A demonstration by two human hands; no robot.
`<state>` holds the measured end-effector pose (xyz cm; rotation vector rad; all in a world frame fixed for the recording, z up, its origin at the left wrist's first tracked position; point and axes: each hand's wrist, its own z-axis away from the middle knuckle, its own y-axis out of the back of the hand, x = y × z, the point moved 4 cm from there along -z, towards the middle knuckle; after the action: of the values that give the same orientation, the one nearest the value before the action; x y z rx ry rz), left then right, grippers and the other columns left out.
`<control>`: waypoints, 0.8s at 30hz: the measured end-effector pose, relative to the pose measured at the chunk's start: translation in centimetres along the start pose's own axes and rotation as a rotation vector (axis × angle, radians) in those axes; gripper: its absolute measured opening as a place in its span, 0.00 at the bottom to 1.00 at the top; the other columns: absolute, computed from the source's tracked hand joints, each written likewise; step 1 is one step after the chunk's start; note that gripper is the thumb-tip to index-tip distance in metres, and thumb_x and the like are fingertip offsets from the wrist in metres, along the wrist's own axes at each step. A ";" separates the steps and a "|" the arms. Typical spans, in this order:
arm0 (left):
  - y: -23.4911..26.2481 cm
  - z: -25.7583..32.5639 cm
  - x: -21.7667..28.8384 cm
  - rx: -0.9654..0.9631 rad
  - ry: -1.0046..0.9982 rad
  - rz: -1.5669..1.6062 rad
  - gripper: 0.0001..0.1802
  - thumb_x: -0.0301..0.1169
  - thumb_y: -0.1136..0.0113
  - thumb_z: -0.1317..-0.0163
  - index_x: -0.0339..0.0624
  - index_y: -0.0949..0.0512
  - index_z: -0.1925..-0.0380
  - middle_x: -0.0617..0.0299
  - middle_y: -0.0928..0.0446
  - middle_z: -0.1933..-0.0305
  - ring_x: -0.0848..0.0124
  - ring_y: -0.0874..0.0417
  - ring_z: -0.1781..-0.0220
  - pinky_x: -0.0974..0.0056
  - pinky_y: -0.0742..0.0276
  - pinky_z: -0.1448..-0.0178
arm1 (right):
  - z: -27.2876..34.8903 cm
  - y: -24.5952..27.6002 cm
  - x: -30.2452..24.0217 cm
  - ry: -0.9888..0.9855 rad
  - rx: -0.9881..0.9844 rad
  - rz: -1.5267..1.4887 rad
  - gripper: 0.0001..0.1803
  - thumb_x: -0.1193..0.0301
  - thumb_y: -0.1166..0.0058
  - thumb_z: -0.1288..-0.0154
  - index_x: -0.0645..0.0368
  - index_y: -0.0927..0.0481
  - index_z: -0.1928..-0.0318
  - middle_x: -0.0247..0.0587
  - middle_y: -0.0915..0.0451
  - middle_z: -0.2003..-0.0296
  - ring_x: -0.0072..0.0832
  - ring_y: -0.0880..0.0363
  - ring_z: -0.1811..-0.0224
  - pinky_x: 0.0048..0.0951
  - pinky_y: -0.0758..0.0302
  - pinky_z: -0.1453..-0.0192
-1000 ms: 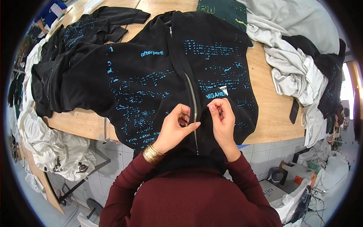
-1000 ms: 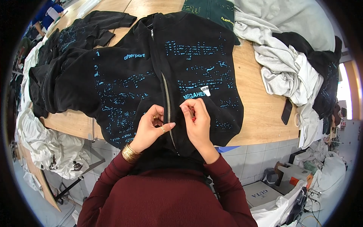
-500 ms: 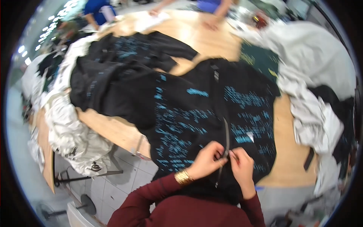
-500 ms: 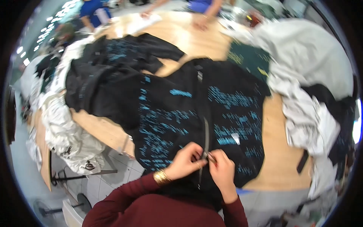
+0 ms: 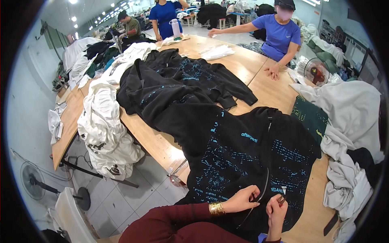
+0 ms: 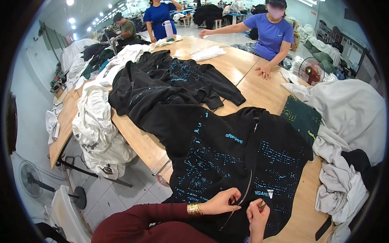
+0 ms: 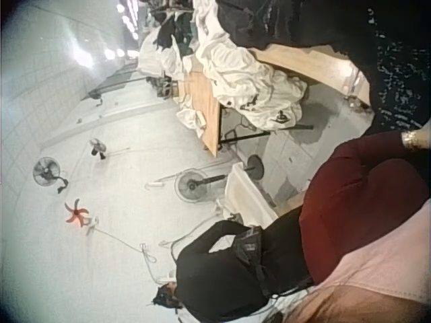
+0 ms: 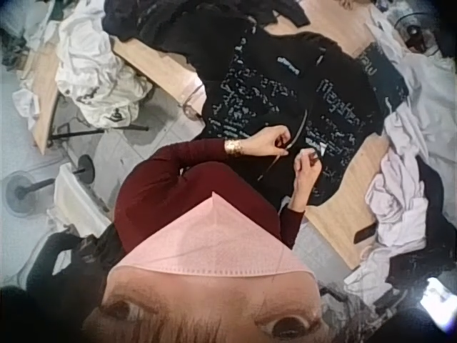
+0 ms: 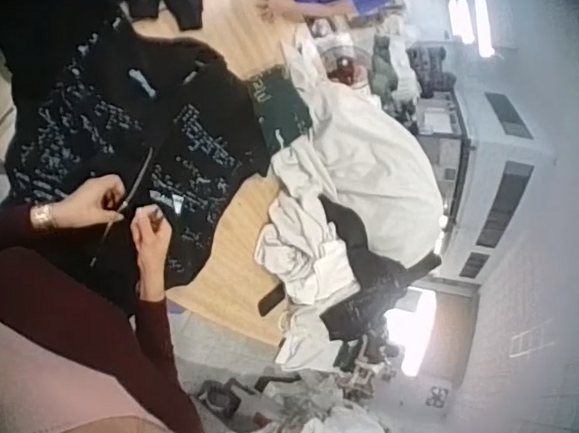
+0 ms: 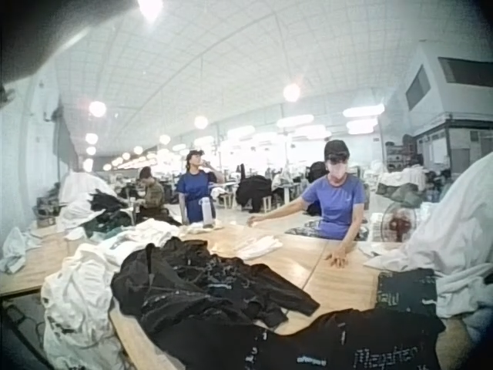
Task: Trim excess thread or adjust zipper stoppers on black hoodies using small snips in a factory setting.
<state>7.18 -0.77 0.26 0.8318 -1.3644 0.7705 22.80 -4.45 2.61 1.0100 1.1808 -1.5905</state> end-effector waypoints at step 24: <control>0.1 -0.7 -0.7 -0.006 0.075 0.019 0.19 0.28 0.31 0.49 0.39 0.31 0.62 0.67 0.28 0.70 0.80 0.27 0.69 0.74 0.27 0.65 | -0.2 -0.7 0.6 0.101 0.236 0.411 0.04 0.76 0.41 0.41 0.64 0.22 0.68 0.26 0.24 0.75 0.09 0.31 0.74 0.13 0.35 0.70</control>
<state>7.36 -0.14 -0.46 0.7788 -1.3087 0.8041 21.94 -4.26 2.19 1.4000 0.7937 -1.3792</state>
